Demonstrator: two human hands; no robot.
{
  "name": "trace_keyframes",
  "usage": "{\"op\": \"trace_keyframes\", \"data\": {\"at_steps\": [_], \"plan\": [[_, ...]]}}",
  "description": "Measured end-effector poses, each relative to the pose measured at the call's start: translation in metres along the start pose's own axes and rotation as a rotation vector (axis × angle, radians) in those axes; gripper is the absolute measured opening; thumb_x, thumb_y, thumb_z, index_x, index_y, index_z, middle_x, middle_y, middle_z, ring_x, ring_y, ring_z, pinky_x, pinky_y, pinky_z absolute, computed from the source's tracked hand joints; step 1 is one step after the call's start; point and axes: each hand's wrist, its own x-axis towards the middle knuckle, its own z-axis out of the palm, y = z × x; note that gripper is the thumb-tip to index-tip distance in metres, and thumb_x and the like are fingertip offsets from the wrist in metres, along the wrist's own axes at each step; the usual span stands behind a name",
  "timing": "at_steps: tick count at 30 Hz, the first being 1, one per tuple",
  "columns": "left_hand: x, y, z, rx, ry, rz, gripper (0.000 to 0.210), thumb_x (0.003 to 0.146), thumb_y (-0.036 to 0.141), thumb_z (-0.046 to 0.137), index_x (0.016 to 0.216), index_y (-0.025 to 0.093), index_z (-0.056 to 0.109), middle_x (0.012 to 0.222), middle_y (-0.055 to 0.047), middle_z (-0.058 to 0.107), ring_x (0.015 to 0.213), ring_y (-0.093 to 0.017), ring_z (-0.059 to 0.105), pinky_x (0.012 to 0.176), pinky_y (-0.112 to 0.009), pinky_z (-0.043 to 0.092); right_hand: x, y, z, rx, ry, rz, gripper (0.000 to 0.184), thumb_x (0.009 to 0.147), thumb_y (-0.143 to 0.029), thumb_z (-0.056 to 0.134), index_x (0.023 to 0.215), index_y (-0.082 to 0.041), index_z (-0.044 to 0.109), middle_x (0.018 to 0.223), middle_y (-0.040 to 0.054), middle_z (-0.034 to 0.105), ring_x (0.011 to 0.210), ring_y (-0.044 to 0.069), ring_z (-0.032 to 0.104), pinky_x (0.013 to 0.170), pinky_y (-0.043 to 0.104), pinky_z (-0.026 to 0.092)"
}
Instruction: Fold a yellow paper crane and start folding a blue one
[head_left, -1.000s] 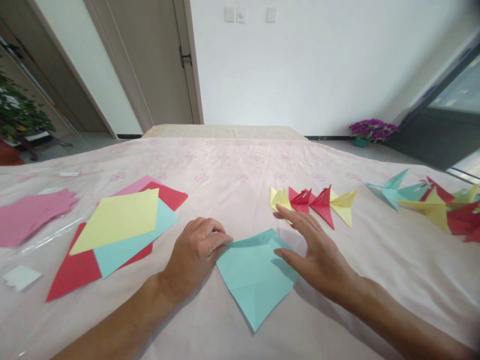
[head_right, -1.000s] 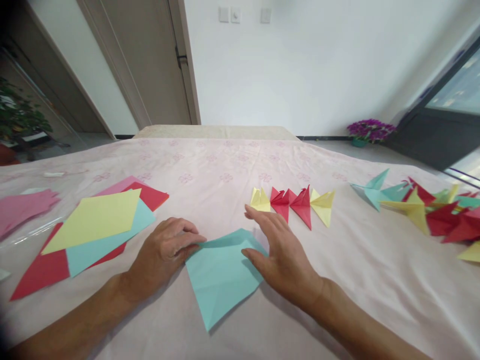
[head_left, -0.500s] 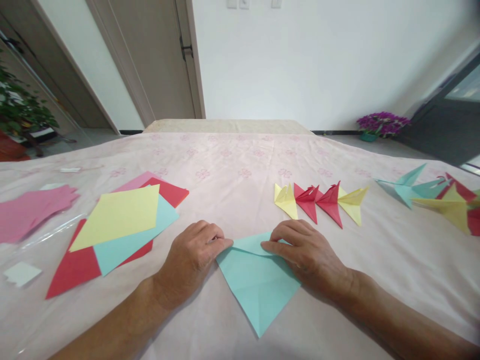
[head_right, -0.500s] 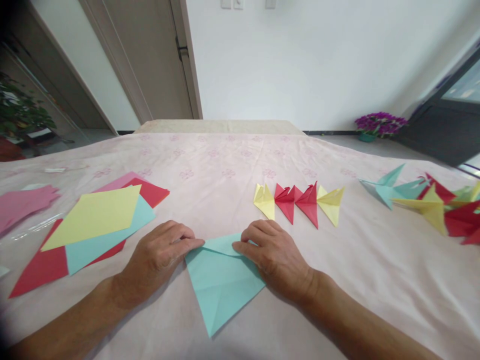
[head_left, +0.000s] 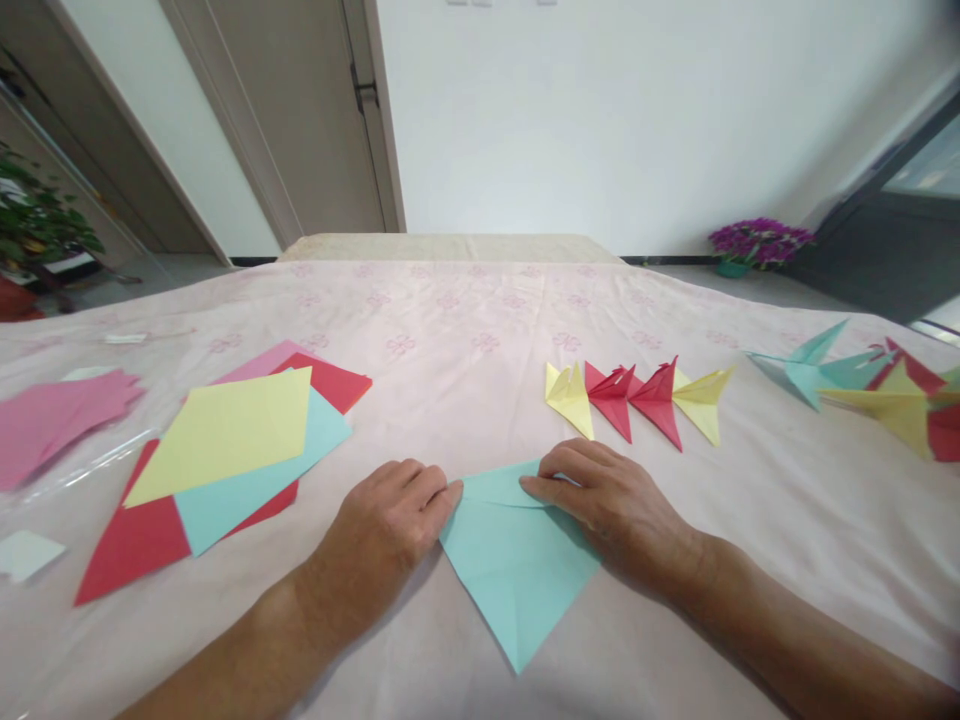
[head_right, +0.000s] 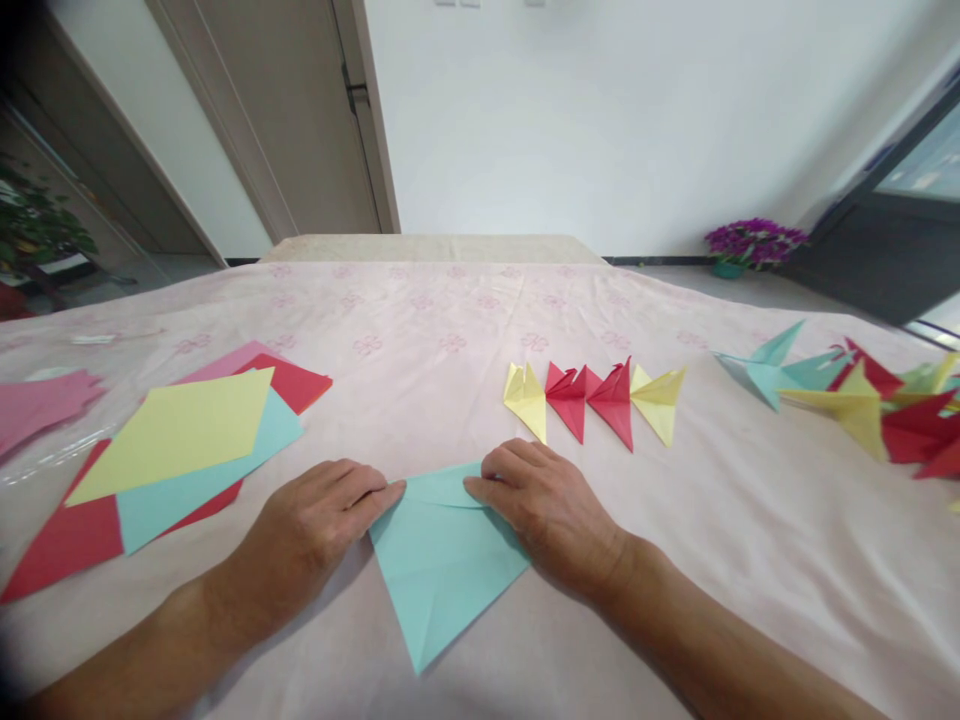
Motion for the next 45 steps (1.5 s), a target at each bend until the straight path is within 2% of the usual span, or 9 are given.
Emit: {"op": "trace_keyframes", "data": {"at_steps": [7,16,20,28,34,40,43,45], "plan": [[0.0,0.008,-0.001,0.146,-0.015,-0.001,0.026,0.087,0.002,0.044,0.098,0.014,0.064,0.077,-0.005,0.064,0.069,-0.02,0.06,0.063,-0.036,0.051,-0.001,0.001,0.002,0.028,0.048,0.046,0.025,0.097,-0.015,0.047,0.109,-0.022,0.066,0.094,0.0067,0.063,0.084,0.017,0.056,0.072,0.029,0.044],[0.001,0.011,-0.002,0.183,-0.001,-0.043,0.032,0.087,0.001,0.041,0.104,0.016,0.063,0.076,-0.004,0.063,0.065,-0.021,0.059,0.061,-0.037,0.048,0.005,0.004,0.008,0.008,0.145,0.11,0.026,0.093,-0.009,0.048,0.105,-0.022,0.068,0.093,0.0057,0.064,0.082,0.017,0.057,0.07,0.028,0.043],[0.002,0.015,-0.002,0.207,0.001,-0.045,0.034,0.085,0.0,0.044,0.107,0.014,0.065,0.078,-0.006,0.063,0.069,-0.024,0.061,0.065,-0.04,0.049,0.008,0.004,0.009,-0.009,0.169,0.114,0.025,0.095,-0.011,0.048,0.107,-0.021,0.067,0.092,0.0058,0.064,0.08,0.016,0.056,0.069,0.027,0.043],[-0.001,0.024,0.003,0.249,-0.044,-0.052,0.04,0.085,0.0,0.043,0.118,0.011,0.063,0.084,-0.008,0.064,0.077,-0.024,0.061,0.086,-0.046,0.049,0.011,0.001,0.003,-0.183,0.04,0.063,0.02,0.095,-0.015,0.05,0.103,-0.022,0.066,0.088,0.0039,0.063,0.073,0.016,0.051,0.062,0.029,0.035],[-0.001,0.03,0.006,0.323,-0.09,-0.055,0.042,0.083,-0.001,0.044,0.119,0.009,0.063,0.086,-0.008,0.064,0.08,-0.023,0.061,0.091,-0.045,0.049,0.014,-0.002,-0.002,-0.217,-0.034,0.075,0.015,0.09,-0.015,0.058,0.102,-0.021,0.066,0.086,0.0031,0.061,0.073,0.017,0.05,0.061,0.03,0.035],[0.003,0.032,0.003,0.331,-0.166,-0.035,0.038,0.078,0.001,0.052,0.113,0.007,0.066,0.096,-0.012,0.064,0.087,-0.027,0.06,0.083,-0.044,0.051,0.013,-0.005,-0.005,-0.214,-0.134,0.074,0.018,0.092,-0.015,0.057,0.109,-0.018,0.062,0.094,0.0053,0.062,0.086,0.02,0.053,0.073,0.033,0.042],[0.003,0.032,0.004,0.335,-0.185,-0.03,0.041,0.077,0.001,0.052,0.116,0.005,0.064,0.1,-0.014,0.065,0.087,-0.026,0.059,0.075,-0.041,0.051,0.012,-0.01,-0.007,-0.259,-0.136,0.052,0.017,0.09,-0.013,0.06,0.106,-0.015,0.062,0.09,0.0062,0.062,0.086,0.022,0.055,0.074,0.035,0.043],[0.001,0.032,0.005,0.34,-0.194,-0.021,0.043,0.079,0.001,0.05,0.12,0.004,0.062,0.099,-0.013,0.065,0.085,-0.025,0.058,0.073,-0.039,0.05,0.012,-0.016,-0.008,-0.299,-0.121,0.05,0.024,0.088,-0.009,0.06,0.112,-0.013,0.061,0.089,0.0072,0.063,0.085,0.022,0.056,0.074,0.036,0.043]]}}
